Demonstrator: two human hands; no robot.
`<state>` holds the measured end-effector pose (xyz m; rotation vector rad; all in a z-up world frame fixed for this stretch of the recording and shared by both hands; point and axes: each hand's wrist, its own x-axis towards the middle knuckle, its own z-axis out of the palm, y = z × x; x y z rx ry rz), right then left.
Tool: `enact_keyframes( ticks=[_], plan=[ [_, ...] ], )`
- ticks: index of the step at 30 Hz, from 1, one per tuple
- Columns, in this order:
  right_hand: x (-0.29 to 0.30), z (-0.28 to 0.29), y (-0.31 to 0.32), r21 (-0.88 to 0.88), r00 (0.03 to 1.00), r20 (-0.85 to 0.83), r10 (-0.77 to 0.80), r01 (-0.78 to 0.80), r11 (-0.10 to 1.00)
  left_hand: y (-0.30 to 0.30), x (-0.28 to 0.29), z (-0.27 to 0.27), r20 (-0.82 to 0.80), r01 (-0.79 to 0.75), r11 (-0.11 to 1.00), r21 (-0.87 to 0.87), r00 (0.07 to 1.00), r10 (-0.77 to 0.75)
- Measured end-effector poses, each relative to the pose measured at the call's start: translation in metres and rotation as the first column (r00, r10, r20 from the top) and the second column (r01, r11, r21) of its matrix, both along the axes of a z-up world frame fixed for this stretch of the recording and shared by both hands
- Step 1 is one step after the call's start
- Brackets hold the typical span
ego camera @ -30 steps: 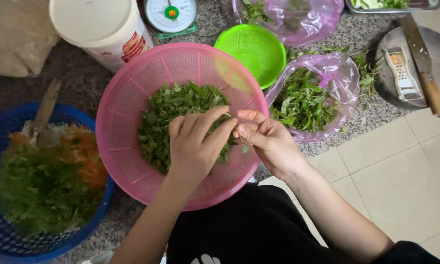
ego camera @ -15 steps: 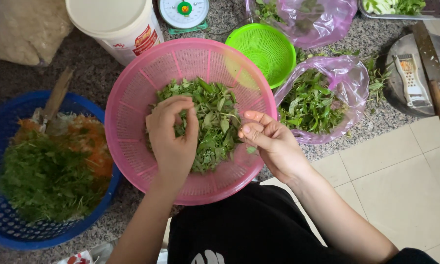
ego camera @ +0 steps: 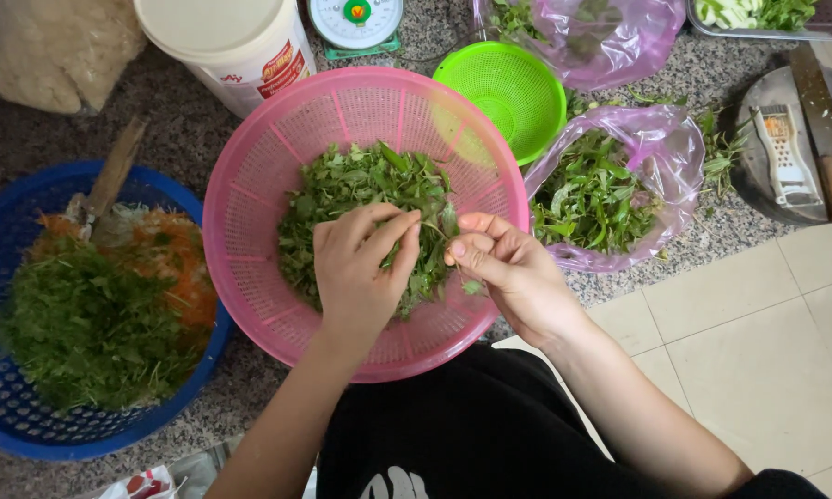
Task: Pick leaves from their stems and place them into a pink basket.
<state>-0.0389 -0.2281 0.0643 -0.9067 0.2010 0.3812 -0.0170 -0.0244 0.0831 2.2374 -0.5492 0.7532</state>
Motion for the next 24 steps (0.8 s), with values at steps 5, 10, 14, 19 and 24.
enact_keyframes(
  ticks=[5,10,14,19,24],
  plan=[
    [0.001,-0.001,0.003,-0.038,1.000,0.014,-0.011,0.011,0.999,0.005,0.007,-0.017,-0.193,0.040,0.980,-0.193,0.978,-0.077],
    [0.002,0.000,0.003,-0.077,1.000,0.018,-0.015,0.016,0.997,0.018,0.022,-0.053,-0.562,-0.298,0.635,-0.713,0.784,-0.263],
    [0.004,-0.006,-0.003,0.008,0.999,-0.035,-0.018,0.018,1.000,0.016,0.016,-0.023,-0.385,0.065,0.893,-0.445,0.887,-0.257],
    [0.005,-0.010,-0.001,0.077,0.988,-0.151,0.012,0.000,0.997,0.010,0.014,-0.025,-0.389,0.167,0.927,-0.337,0.871,-0.298],
    [0.005,-0.011,-0.001,0.145,0.973,-0.227,0.051,-0.018,0.989,0.007,0.012,-0.024,-0.391,0.015,0.990,-0.138,0.918,-0.069]
  ],
)
